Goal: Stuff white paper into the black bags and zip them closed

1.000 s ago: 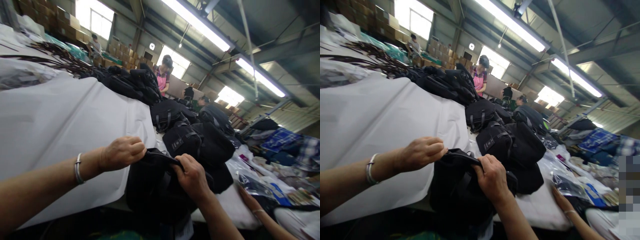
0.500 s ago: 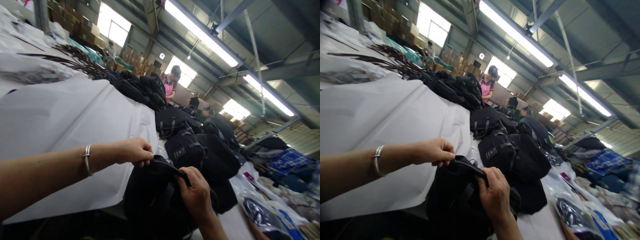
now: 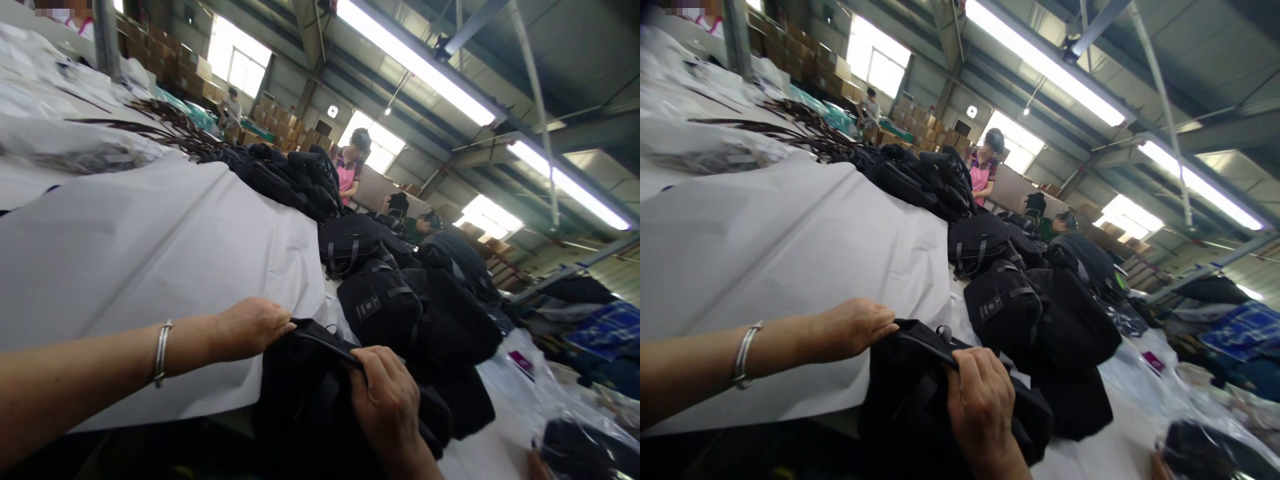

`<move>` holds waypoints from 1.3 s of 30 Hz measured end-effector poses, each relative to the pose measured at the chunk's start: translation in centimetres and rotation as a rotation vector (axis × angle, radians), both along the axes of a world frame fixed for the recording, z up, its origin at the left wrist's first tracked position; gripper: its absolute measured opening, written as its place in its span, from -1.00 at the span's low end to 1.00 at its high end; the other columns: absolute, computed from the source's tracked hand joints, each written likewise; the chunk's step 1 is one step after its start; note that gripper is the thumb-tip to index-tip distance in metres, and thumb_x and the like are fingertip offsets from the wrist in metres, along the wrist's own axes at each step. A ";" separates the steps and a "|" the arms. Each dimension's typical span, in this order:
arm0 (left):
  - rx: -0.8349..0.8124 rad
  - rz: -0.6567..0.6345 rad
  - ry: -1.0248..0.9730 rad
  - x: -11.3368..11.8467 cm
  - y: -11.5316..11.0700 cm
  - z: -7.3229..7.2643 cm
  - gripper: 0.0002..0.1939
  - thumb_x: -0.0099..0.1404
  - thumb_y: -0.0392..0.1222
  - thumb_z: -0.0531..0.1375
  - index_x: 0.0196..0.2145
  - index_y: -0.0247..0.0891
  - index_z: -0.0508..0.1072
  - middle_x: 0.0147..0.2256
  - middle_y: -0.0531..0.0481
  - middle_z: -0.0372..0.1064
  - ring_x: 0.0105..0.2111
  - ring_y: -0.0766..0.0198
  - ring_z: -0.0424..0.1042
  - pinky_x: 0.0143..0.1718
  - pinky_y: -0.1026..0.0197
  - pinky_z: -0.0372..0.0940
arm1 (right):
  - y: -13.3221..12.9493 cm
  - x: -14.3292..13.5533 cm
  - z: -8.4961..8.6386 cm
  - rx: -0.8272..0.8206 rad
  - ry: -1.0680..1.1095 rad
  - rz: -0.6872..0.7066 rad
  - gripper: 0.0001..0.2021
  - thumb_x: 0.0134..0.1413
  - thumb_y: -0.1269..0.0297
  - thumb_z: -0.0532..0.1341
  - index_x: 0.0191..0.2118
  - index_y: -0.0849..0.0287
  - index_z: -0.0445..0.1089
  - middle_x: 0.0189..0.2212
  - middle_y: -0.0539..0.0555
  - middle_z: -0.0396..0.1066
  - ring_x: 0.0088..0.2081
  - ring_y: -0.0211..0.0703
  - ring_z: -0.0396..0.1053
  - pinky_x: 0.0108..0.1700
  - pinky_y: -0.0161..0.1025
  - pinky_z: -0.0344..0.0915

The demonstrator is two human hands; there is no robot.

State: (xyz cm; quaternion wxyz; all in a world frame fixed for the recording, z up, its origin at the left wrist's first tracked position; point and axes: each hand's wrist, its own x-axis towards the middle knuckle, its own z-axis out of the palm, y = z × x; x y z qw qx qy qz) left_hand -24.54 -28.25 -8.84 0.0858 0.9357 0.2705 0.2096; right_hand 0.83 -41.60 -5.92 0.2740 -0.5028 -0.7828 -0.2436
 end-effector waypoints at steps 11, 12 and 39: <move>-0.889 0.053 -0.188 0.9 -1.1 5.5 -0.45 0.41 0.24 -0.03 -0.57 -0.19 0.23 -0.69 0.07 0.23 -0.66 0.29 0.24 -0.57 0.28 0.15 | 0.6 -1.7 3.4 -0.236 0.159 0.082 -0.70 0.37 0.10 0.21 0.10 0.13 0.41 -0.01 0.21 0.45 -0.01 0.05 0.43 0.04 -0.01 0.42; -0.891 0.042 -0.170 1.2 -1.4 6.0 -0.46 0.42 0.23 -0.04 -0.56 -0.19 0.24 -0.69 0.07 0.24 -0.66 0.29 0.25 -0.57 0.28 0.15 | 0.8 -2.4 3.8 -0.235 0.144 0.098 -0.68 0.37 0.10 0.20 0.11 0.14 0.41 0.01 0.22 0.44 0.01 0.07 0.41 0.06 0.02 0.40; -0.690 -0.044 -0.179 -0.5 -1.5 4.6 -0.59 0.34 0.10 0.05 -0.54 -0.22 0.26 -0.57 0.12 0.09 -0.50 0.31 0.10 -0.45 0.23 0.05 | 2.8 -6.0 4.0 -0.285 -0.056 0.127 -0.87 0.27 0.47 0.21 -0.33 0.21 0.42 -0.33 0.10 0.33 -0.26 -0.07 0.33 -0.22 -0.16 0.26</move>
